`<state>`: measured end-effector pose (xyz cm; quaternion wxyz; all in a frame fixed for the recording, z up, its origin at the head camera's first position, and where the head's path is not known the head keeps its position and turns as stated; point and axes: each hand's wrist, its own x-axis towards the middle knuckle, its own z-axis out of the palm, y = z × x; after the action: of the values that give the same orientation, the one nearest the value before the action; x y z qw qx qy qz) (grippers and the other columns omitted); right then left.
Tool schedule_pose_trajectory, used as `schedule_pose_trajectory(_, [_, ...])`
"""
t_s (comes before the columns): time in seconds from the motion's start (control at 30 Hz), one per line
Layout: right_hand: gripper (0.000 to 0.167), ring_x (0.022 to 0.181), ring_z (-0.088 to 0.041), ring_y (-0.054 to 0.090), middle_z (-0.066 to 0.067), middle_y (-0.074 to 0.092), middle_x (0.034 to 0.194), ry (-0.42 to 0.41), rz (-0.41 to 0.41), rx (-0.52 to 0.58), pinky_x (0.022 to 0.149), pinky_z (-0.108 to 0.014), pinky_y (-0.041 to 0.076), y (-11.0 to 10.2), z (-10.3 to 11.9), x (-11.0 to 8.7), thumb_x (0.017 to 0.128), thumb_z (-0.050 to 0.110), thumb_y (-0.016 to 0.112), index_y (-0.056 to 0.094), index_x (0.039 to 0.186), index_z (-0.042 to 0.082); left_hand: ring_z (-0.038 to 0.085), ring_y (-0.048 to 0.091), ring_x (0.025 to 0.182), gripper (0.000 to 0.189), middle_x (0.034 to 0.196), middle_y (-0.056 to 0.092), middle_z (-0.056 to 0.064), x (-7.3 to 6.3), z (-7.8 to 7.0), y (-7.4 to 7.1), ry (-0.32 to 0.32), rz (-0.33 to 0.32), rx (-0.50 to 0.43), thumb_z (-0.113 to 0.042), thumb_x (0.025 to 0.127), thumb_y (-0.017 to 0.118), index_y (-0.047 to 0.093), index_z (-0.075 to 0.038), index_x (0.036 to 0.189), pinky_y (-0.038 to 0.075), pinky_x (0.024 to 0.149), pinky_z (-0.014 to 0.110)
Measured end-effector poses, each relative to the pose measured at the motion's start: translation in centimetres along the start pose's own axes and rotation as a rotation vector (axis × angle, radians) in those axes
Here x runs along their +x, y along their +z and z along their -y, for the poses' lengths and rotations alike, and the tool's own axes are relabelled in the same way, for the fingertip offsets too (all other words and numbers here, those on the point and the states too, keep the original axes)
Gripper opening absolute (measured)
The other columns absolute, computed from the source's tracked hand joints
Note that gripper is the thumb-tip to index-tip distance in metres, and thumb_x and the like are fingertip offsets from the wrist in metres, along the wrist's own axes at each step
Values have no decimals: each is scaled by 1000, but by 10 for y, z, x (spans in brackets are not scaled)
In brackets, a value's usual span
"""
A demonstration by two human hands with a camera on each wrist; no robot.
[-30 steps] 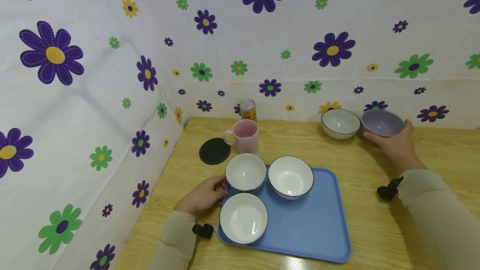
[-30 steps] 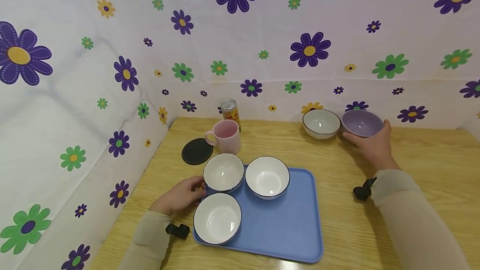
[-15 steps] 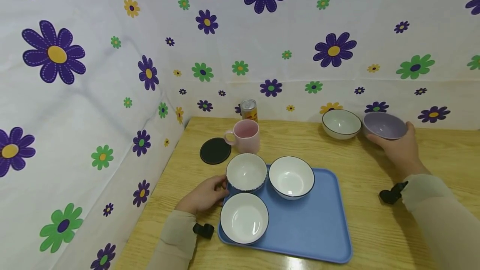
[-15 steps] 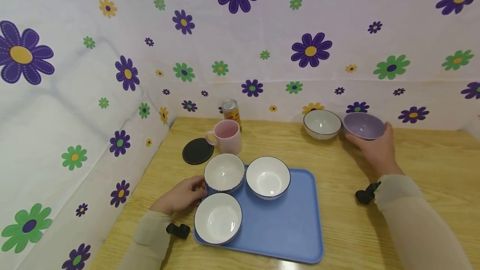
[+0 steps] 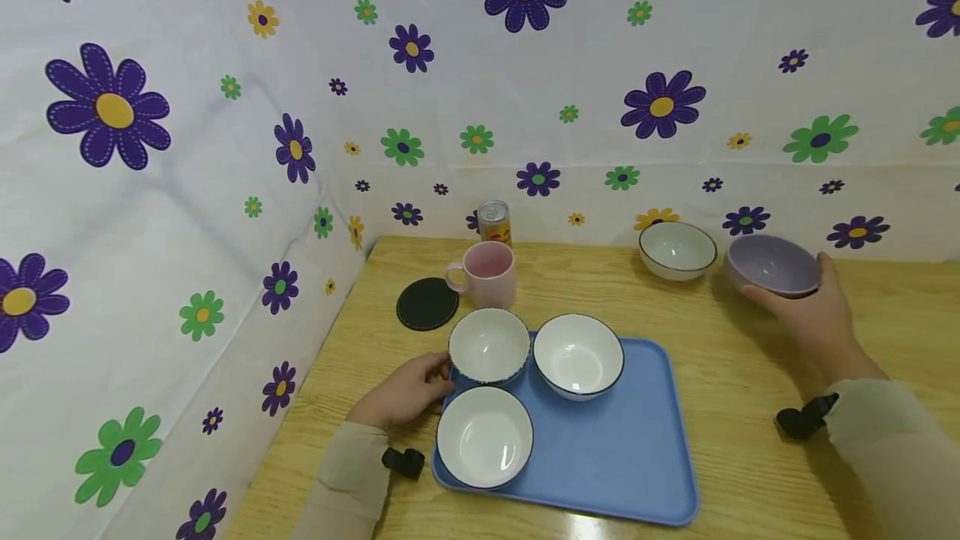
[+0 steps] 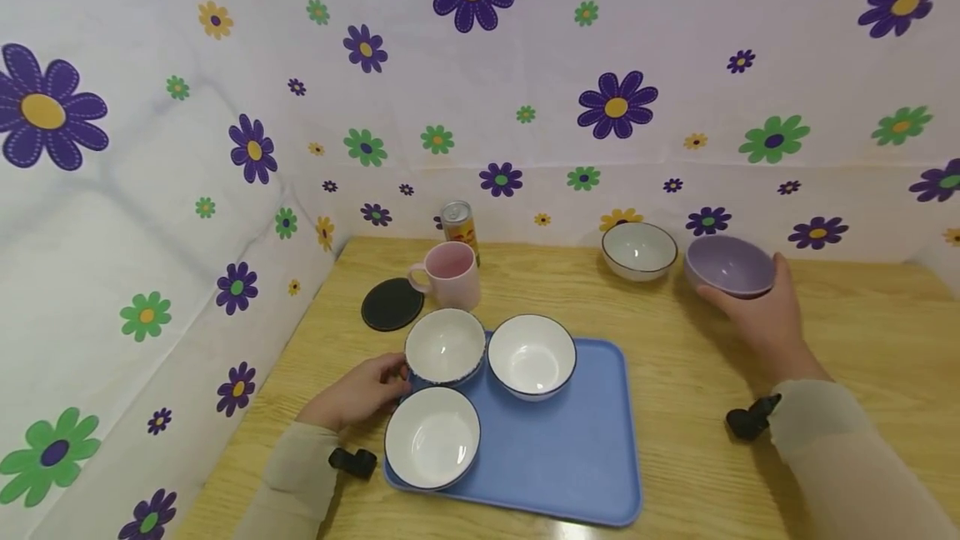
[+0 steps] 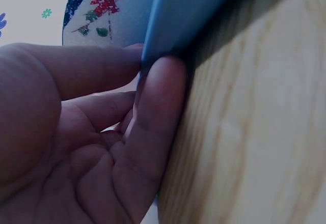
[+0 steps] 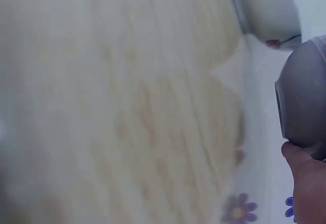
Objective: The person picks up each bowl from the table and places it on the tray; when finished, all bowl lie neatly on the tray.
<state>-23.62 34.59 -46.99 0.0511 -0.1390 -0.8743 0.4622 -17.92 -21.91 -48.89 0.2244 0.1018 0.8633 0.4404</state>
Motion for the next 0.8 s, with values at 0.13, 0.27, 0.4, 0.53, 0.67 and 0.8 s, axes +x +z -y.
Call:
schedule_pose_trajectory(0.13, [119,145,-58,10,-31,-5,163,-42,17,-2,111,-71,18,2,3,-14,89,48,73,-16,158,10,18,57,76,18,96,54,6,-4,4,-1,-6,-4,-2,-12,102,58,58,-8,120,53,67,30])
schedule_pose_trajectory(0.27, [118,142,-61,15,-35,0,161,-83,28,-24,107,-74,23,3,10,-27,89,47,74,-13,159,9,18,57,78,18,97,54,7,-5,6,-2,-5,-6,-9,-11,102,57,58,-7,120,54,67,31])
schedule_pose_trajectory(0.4, [116,139,-61,20,-34,8,161,-154,38,-33,104,-76,26,2,17,-44,88,41,78,-8,161,12,18,57,77,15,96,54,6,-3,5,-1,6,1,-11,-11,102,57,58,-7,117,54,67,31])
schedule_pose_trajectory(0.53, [116,138,-60,25,-32,12,161,-201,63,-41,104,-74,28,3,27,-67,87,36,80,-6,162,15,17,57,74,14,94,54,6,-1,4,0,16,2,-6,-11,102,57,58,-7,115,52,65,29])
schedule_pose_trajectory(0.67, [118,134,-59,31,-33,17,160,-257,72,-68,107,-30,41,2,34,-90,84,31,84,-2,162,15,17,57,73,14,93,55,6,1,2,1,16,3,-4,-12,102,58,58,-8,115,51,64,29])
schedule_pose_trajectory(0.8, [118,127,-53,36,-34,25,156,-327,88,-36,79,2,32,5,39,-110,80,20,88,3,163,14,17,57,73,13,93,55,6,2,1,1,20,3,-1,-12,102,58,58,-8,114,51,65,29])
